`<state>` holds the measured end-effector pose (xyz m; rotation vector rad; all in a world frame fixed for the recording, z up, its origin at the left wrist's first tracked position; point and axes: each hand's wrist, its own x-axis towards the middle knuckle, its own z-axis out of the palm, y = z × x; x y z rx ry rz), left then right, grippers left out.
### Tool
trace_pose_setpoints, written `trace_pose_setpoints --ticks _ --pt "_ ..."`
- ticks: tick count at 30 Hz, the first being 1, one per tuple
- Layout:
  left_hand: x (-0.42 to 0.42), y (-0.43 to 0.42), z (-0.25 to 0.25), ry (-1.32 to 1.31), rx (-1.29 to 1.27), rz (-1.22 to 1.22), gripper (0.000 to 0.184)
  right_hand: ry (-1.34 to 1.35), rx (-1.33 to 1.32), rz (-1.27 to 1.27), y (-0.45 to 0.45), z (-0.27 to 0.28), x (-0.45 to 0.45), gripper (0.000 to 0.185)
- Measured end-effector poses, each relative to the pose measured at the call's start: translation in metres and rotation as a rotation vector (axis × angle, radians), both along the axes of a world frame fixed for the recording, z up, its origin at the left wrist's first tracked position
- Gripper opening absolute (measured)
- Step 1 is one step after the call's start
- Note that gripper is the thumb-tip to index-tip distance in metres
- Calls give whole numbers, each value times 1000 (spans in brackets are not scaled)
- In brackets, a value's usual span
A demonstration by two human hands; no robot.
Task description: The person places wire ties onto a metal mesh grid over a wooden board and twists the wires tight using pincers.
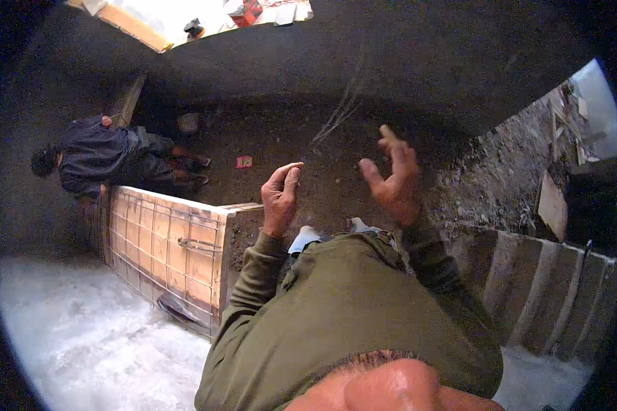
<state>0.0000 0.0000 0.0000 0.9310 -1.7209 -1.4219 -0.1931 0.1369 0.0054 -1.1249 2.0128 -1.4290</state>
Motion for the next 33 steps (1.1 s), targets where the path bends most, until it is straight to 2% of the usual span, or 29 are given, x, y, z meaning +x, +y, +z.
trace_pose_setpoints --ticks 2,3,5,6,7,8,9,11,12,13,15,18,22,26,28,29,31,32,33 --pt "4 0 8 15 -64 -95 17 480 -106 -104 -2 12 -22 73" --pt "10 -20 16 40 -101 -92 17 505 -143 -108 -23 27 -29 73" --pt "34 -23 27 -98 0 -212 17 959 -94 -72 -34 45 -29 63" --pt "40 -21 41 -69 -37 -223 16 947 -97 -64 -43 37 -32 63" --pt "51 -25 47 -133 27 -235 16 949 -92 73 -54 23 -38 54" --pt "57 -29 56 -135 -11 -231 16 952 -96 210 -63 13 -43 46" --pt "63 -30 66 -141 -43 -222 16 952 -107 231 -67 10 -45 46" --pt "80 -33 83 -187 -113 -116 16 486 143 600 -74 4 -46 33" --pt "91 -36 86 -207 -126 -39 16 88 79 672 -76 -2 -42 29" --pt "100 -40 89 -228 -136 40 15 85 87 712 -76 -3 -37 29" --pt "112 -46 100 -202 -291 188 15 -315 61 832 -69 -3 -22 28" --pt "146 -59 111 -219 -236 295 17 -178 187 899 -64 16 -1 24" --pt "179 -68 119 -245 -256 367 20 -235 198 997 -67 19 7 21" --pt "200 -72 124 -293 -328 372 22 -124 90 801 -74 20 7 18" --pt "200 -67 128 -340 -268 354 22 -58 -19 640 -75 26 3 16" --pt "201 -65 132 -381 -221 321 23 -60 -17 660 -80 24 1 16" --pt "200 -57 138 -415 -231 340 23 82 -153 393 -91 18 -8 15" --pt "197 -52 144 -422 -180 284 22 77 -150 415 -97 14 -12 15" --pt "199 -48 147 -426 -133 230 22 190 -149 392 -103 7 -16 12"
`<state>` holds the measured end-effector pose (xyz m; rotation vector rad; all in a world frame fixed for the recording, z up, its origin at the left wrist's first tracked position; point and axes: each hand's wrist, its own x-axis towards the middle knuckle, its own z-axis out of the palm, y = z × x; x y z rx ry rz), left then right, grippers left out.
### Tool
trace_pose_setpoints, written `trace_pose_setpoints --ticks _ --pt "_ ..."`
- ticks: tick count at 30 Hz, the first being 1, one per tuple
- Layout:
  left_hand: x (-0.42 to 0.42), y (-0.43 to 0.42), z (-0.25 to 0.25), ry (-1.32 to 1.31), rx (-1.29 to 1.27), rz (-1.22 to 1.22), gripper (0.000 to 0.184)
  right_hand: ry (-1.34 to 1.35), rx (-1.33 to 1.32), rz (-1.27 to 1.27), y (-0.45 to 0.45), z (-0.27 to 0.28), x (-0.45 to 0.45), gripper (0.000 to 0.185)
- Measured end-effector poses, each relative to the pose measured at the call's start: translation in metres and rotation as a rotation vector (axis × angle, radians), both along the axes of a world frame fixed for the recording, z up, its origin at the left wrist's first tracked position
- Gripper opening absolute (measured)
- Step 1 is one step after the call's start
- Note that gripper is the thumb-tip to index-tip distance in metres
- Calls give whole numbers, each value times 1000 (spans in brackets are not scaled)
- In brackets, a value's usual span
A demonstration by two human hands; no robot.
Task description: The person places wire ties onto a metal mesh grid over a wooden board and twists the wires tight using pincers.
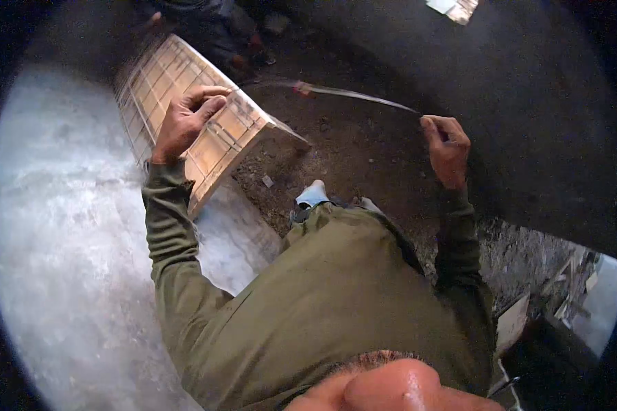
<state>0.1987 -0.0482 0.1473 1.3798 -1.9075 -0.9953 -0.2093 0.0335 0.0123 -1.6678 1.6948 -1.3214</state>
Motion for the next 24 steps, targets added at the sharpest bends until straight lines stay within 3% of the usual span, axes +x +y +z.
trace_pose_setpoints --ticks 2,5,6,7,9,11,13,14,16,17,18,19,20,21,22,24 --pt "12 -5 -3 -16 25 76 19 213 -50 -57 -10 -18 0 6" --pt "30 -20 9 -215 -317 114 16 96 142 620 9 -40 26 7" --pt "42 -25 13 -237 -275 208 18 52 129 888 19 -16 42 10" --pt "54 -29 11 -198 -280 241 19 -60 278 1034 29 33 51 12" --pt "72 -25 1 -167 -277 296 19 -124 -178 1001 25 70 28 12" --pt "80 -16 -3 -91 -32 118 20 -467 -398 404 6 75 16 18" --pt "66 1 8 -128 0 60 18 -78 -205 -280 -32 86 10 18" --pt "56 10 14 -153 41 -11 16 38 -152 -301 -56 59 3 16" --pt "53 15 34 -167 -21 -11 17 272 -179 200 -84 -33 0 14" --pt "61 9 42 -165 -124 99 17 315 -172 581 -73 -59 15 14" --pt "71 2 46 -164 -233 213 18 261 47 845 -47 -40 47 12" --pt "84 -5 48 -193 -380 309 20 22 151 999 -18 -42 73 9" --pt "102 -11 46 -227 -433 358 22 -24 308 1182 3 8 86 10" --pt "121 -16 40 -309 -456 381 23 -4 114 1300 9 34 86 14" --pt "134 -18 36 -394 -473 400 24 -184 -270 1085 1 44 78 14" --pt "122 -6 31 -457 -336 407 26 -298 -500 523 -22 76 50 16"
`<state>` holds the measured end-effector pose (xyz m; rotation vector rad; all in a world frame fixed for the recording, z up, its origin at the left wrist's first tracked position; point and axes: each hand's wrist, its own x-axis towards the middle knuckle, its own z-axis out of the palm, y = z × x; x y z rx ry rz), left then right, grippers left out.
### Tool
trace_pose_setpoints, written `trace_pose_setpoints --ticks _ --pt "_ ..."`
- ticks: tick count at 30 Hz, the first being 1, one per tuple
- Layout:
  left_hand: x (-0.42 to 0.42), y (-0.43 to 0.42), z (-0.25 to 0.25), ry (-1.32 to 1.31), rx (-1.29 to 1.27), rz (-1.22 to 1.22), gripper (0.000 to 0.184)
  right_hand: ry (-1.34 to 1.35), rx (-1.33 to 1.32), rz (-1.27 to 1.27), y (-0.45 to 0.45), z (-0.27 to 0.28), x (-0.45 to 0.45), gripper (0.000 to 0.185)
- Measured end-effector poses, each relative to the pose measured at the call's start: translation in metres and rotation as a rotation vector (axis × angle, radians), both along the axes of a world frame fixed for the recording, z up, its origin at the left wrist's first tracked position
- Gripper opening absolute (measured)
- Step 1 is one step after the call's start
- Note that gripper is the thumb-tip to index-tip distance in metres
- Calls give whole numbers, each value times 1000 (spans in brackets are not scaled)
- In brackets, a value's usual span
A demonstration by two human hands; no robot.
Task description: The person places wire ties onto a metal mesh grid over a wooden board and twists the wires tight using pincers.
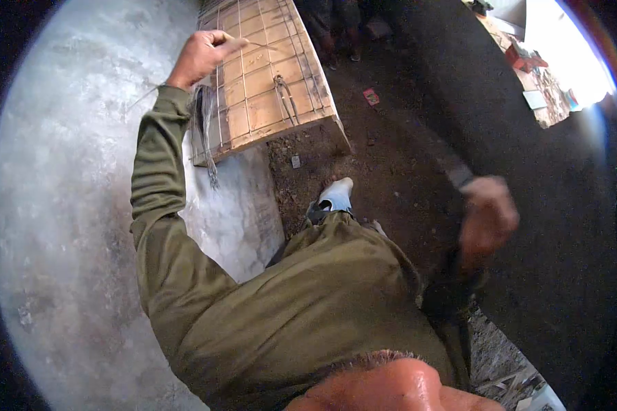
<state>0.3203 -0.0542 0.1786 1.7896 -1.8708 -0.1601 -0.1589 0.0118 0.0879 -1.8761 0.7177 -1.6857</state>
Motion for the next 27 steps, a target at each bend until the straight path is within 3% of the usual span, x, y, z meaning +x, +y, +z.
trace_pose_setpoints --ticks 1,3,4,5,6,7,8,9,10,12,14,17,18,20,21,22,24,25,27 --pt "-7 3 2 -31 124 29 29 29 157 -299 -20 17 -11 16" --pt "-15 6 6 30 81 -29 32 184 393 -783 -66 -3 -18 17" --pt "-15 6 8 91 39 -87 36 340 383 -652 -92 -49 -30 16" --pt "-9 -1 11 -61 -104 -96 39 495 373 -517 -106 -102 -34 15" --pt "-3 -7 16 -56 -108 -87 39 501 365 -510 -99 -129 -19 15" --pt "4 -13 21 -107 -213 -45 40 715 356 -155 -83 -148 1 15" --pt "11 -20 23 -156 -313 0 40 919 340 210 -65 -154 20 28" --pt "24 -28 25 -126 -295 71 40 786 390 524 -44 -149 41 30" --pt "42 -36 24 -119 -295 84 40 508 451 708 -17 -133 62 14" --pt "76 -48 20 -389 -188 325 47 514 182 558 -9 -49 54 14" --pt "87 -57 -2 -430 -138 381 52 155 48 227 -42 5 45 14" --pt "70 -69 -20 -130 180 43 45 177 273 -674 -129 35 53 25" --pt "61 -74 -18 -119 177 45 45 230 346 -803 -160 12 48 18" --pt "57 -83 -11 -14 -106 -77 43 727 270 -650 -199 -82 41 10" --pt "69 -95 -7 -20 -105 -1 43 1134 148 -468 -201 -127 51 12" --pt "83 -105 0 -11 -106 15 43 1492 -8 -120 -184 -149 75 18" --pt "108 -124 7 -69 -378 201 24 915 336 714 -143 -118 140 20" --pt "126 -133 2 -65 -372 215 24 843 346 808 -127 -101 153 19" --pt "166 -146 -10 -226 -387 454 50 593 133 649 -132 -36 160 21"
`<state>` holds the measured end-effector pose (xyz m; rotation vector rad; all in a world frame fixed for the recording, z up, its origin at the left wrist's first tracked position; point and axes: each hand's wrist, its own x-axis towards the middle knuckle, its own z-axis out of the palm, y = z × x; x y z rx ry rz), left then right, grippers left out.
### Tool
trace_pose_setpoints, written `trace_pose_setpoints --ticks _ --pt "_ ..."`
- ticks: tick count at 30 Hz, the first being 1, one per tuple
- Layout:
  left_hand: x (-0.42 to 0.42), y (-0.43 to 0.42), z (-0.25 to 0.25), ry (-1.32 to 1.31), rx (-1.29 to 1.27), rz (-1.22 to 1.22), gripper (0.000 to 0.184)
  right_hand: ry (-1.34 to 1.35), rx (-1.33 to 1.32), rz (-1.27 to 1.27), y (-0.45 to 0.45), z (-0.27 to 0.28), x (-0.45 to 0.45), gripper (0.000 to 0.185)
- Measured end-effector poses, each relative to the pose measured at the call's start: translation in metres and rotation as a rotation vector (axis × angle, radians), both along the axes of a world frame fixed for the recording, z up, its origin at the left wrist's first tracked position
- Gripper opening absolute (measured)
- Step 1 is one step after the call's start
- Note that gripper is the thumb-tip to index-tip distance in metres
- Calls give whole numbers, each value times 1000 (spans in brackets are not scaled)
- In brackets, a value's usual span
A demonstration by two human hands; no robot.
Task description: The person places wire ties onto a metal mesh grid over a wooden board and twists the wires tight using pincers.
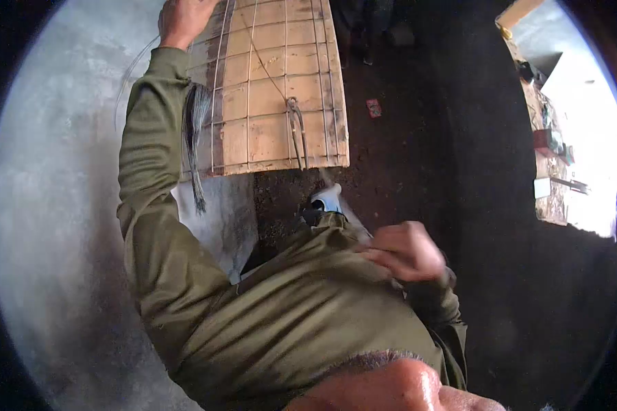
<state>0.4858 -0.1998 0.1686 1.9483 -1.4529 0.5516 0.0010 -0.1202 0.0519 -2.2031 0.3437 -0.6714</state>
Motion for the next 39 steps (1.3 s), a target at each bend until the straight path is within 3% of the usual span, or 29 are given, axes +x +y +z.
trace_pose_setpoints --ticks 2,5,7,8,9,11,12,16,19,21,23,25,27,29,30,31,32,33,35,36,38,39 --pt "31 -6 -27 87 145 -91 45 -307 -387 -431 -42 60 -9 21" --pt "-10 -9 -58 345 490 -281 40 64 -928 -1130 -133 89 -36 20" --pt "-51 1 -91 569 604 -617 34 36 -749 -1338 -177 84 -46 22" --pt "-68 8 -100 657 760 -658 32 91 -852 -1399 -193 88 -40 21" --pt "-80 15 -105 746 915 -697 30 130 -927 -1372 -208 81 -48 20" --pt "-85 27 -114 644 1089 -684 28 203 -1082 -1319 -238 66 -65 17" --pt "-80 34 -121 650 1083 -671 28 162 -1030 -1300 -247 55 -61 15" --pt "-36 71 -127 998 826 -506 32 -11 -812 -1231 -282 10 -38 9" --pt "-23 92 -76 876 575 -290 28 -14 -601 -1038 -294 -26 -7 8" --pt "-8 106 -43 795 236 -54 29 99 -439 -706 -279 -52 17 8" --pt "5 109 -28 752 193 78 31 229 -206 -143 -238 -62 38 8" --pt "2 108 -13 570 346 261 34 196 78 286 -200 -33 47 9" --pt "-4 109 -32 524 362 268 34 22 214 268 -208 -2 40 10" --pt "-17 109 -66 609 395 36 27 -264 438 -81 -240 5 33 11" --pt "-34 106 -86 731 540 -50 23 -513 737 -213 -255 6 30 15" --pt "-64 96 -100 849 685 -140 20 -530 451 -426 -268 16 29 20" --pt "-112 79 -100 921 753 -210 16 -695 424 -469 -285 15 28 21" --pt "-141 71 -124 945 783 -419 17 -889 636 -627 -287 32 36 21" --pt "-198 54 -158 996 903 -491 26 -1105 948 -577 -305 42 27 22" --pt "-216 47 -161 1039 952 -525 27 -1111 948 -582 -323 30 12 22" --pt "-217 44 -170 1037 919 -478 27 -1125 1020 340 -360 -8 -21 17" --pt "-217 44 -172 1044 879 -427 28 -1126 1019 336 -357 -15 -20 17"
